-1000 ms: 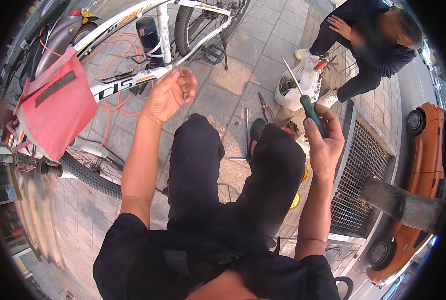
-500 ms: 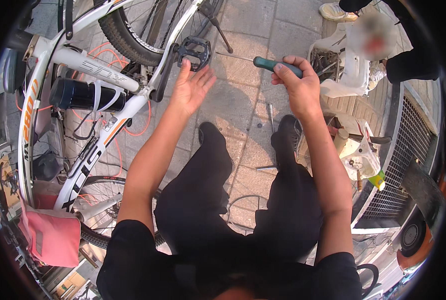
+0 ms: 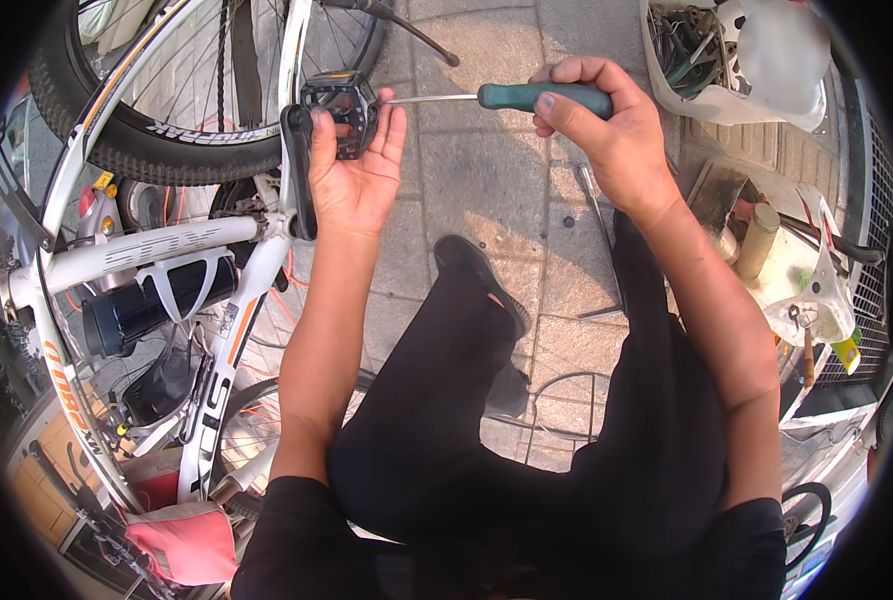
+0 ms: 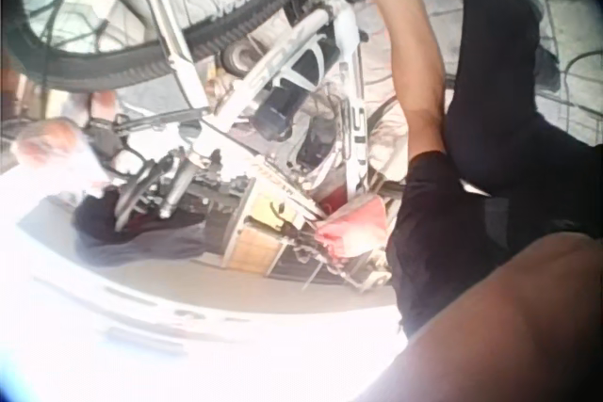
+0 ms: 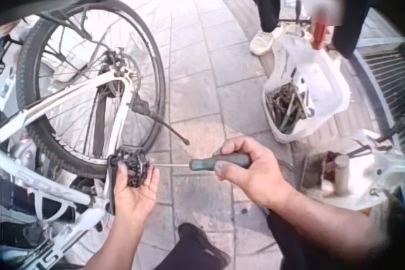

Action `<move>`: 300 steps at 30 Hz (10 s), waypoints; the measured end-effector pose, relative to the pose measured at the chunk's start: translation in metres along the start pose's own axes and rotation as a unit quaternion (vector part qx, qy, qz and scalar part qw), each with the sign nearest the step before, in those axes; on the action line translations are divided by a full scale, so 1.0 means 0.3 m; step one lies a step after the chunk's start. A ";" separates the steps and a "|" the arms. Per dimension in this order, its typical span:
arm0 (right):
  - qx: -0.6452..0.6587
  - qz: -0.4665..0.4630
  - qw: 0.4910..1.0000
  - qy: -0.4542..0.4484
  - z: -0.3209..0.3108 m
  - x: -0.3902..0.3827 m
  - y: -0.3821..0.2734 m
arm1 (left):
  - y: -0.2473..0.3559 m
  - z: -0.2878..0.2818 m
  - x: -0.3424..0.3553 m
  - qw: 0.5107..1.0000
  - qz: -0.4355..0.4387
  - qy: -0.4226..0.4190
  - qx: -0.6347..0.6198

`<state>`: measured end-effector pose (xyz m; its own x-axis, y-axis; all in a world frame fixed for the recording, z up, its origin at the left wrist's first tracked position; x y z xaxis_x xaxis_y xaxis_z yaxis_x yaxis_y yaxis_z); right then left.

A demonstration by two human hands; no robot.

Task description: The person sits on the ground and uses a screwdriver and pliers to adjust and tighten components of a bicycle pedal attached to a white bicycle frame.

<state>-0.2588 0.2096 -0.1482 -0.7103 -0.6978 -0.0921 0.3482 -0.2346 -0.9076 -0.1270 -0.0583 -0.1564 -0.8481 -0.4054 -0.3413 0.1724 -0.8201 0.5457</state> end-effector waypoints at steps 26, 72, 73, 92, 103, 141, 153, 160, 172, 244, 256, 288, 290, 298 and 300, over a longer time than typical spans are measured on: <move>-0.289 -0.079 0.953 -0.038 0.065 -0.050 -0.019 | 0.007 -0.018 0.027 0.996 -0.039 -0.047 -0.063; -0.300 0.047 0.948 -0.094 0.070 -0.012 -0.066 | 0.013 -0.008 0.018 0.999 -0.024 -0.045 -0.011; -0.301 0.052 0.947 -0.094 0.070 -0.012 -0.063 | 0.013 -0.009 0.018 0.999 -0.022 -0.040 -0.015; -0.103 0.181 0.977 -0.043 0.070 -0.007 0.039 | 0.013 -0.009 0.014 0.998 -0.018 -0.023 -0.049; -0.201 0.070 0.973 -0.091 0.081 -0.023 0.017 | 0.015 -0.008 0.012 0.998 -0.022 -0.023 -0.056; -0.242 0.054 0.968 -0.042 0.064 -0.050 -0.038 | 0.019 0.028 0.009 0.999 -0.031 -0.011 -0.037; -0.290 -0.017 0.955 -0.061 0.077 -0.047 -0.108 | 0.013 0.032 0.001 0.998 -0.038 -0.015 -0.051; -0.311 -0.044 0.948 -0.055 0.080 -0.048 -0.121 | 0.011 0.050 -0.015 1.000 -0.016 -0.014 -0.009; -0.300 -0.036 0.952 -0.044 0.073 -0.039 -0.122 | -0.140 0.038 -0.124 0.986 -0.118 -0.107 0.053; -0.128 0.085 0.984 -0.090 0.035 -0.069 0.021 | 0.005 0.057 -0.013 0.993 -0.062 -0.099 0.013; -0.168 0.068 0.976 -0.118 0.079 -0.062 0.049 | -0.002 0.045 -0.017 0.993 -0.069 -0.095 0.010; -0.031 0.210 0.973 -0.088 0.070 -0.088 0.075 | 0.009 0.053 -0.012 0.994 -0.078 -0.057 0.048; -0.122 0.146 0.978 -0.085 0.067 -0.078 0.056 | 0.012 0.052 -0.012 0.995 -0.076 -0.048 0.044; -0.205 0.036 0.974 -0.087 0.100 -0.079 0.028 | 0.009 0.053 -0.005 0.994 -0.080 -0.072 0.010; -0.218 0.036 0.971 -0.086 0.105 -0.082 0.021 | 0.008 0.055 -0.006 0.995 -0.076 -0.069 0.008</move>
<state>-0.2198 0.2040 -0.1386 -0.5678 -0.8133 -0.1268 0.0744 0.1027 -0.9919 -0.1333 -0.0527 -0.1418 -0.9247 -0.2165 -0.3131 0.0295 -0.8608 0.5082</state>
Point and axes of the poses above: each hand's wrist, its own x-axis towards the middle knuckle, its own z-axis out of the palm, y = z × x, the point moved 10 cm from there along x, towards the middle knuckle, and after that the axes turned 11 degrees about -y, right-handed, at the moved point
